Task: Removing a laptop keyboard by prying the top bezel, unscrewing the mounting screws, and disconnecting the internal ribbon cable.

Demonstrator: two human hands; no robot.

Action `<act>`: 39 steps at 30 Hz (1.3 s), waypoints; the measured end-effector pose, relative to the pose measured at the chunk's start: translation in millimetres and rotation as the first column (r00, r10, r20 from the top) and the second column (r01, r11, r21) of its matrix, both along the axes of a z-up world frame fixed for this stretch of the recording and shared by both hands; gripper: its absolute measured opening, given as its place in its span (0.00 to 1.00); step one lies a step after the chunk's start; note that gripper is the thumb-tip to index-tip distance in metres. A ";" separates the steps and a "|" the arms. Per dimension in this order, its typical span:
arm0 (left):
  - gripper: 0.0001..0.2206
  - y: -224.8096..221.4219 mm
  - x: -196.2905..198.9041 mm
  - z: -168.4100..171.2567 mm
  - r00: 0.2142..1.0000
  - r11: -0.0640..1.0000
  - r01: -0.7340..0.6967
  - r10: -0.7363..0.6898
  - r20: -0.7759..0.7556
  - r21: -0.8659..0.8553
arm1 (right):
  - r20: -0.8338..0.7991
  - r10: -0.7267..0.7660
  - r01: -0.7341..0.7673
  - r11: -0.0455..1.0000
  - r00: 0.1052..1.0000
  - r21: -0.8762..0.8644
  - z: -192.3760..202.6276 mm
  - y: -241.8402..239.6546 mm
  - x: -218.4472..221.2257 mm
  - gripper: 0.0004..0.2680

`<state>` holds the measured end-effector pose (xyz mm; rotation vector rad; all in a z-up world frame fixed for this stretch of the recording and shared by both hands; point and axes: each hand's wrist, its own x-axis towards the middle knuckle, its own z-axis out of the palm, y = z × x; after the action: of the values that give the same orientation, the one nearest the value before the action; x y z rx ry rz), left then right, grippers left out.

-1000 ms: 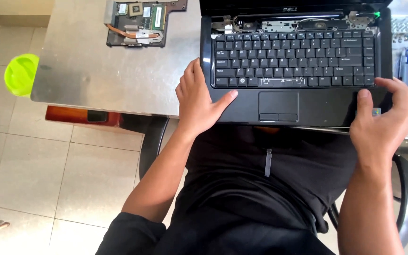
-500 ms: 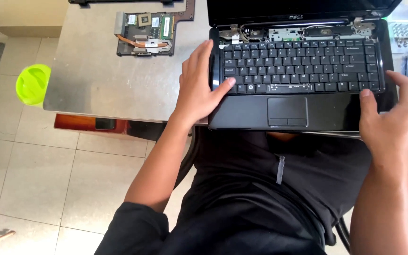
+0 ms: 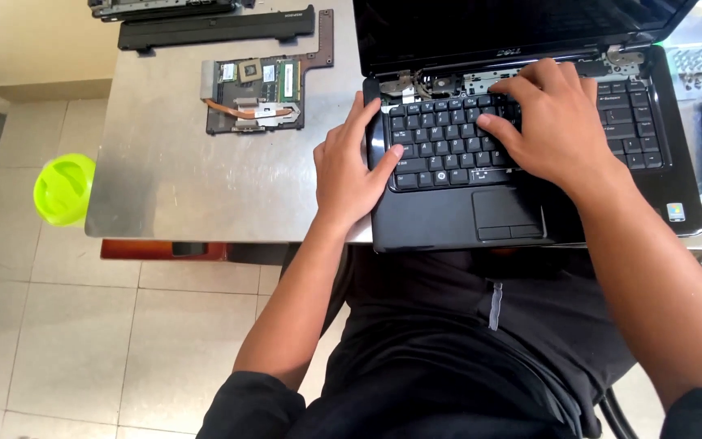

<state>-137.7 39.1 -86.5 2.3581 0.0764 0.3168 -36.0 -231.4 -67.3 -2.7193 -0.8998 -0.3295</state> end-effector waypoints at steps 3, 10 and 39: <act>0.24 0.5 0.0 -1.2 1.000 1.000 0.000 0.000 0.011 -0.002 | 0.096 0.007 -0.004 1.000 0.995 -0.025 -11.2 0.2 7.9 0.17; 0.22 2.3 -2.4 -3.7 0.999 0.996 0.012 -0.008 0.050 -0.084 | 0.115 0.023 -0.022 1.000 0.993 -0.014 -17.4 2.5 15.3 0.17; 0.20 -0.1 -4.1 -4.7 0.991 0.988 0.013 0.008 0.131 -0.152 | 0.000 0.109 -0.108 0.988 0.994 0.111 -5.1 2.8 43.7 0.06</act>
<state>-141.8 39.0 -91.1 2.1796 0.0336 0.4483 7.7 -228.6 -72.4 -2.5575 -0.9923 -0.3385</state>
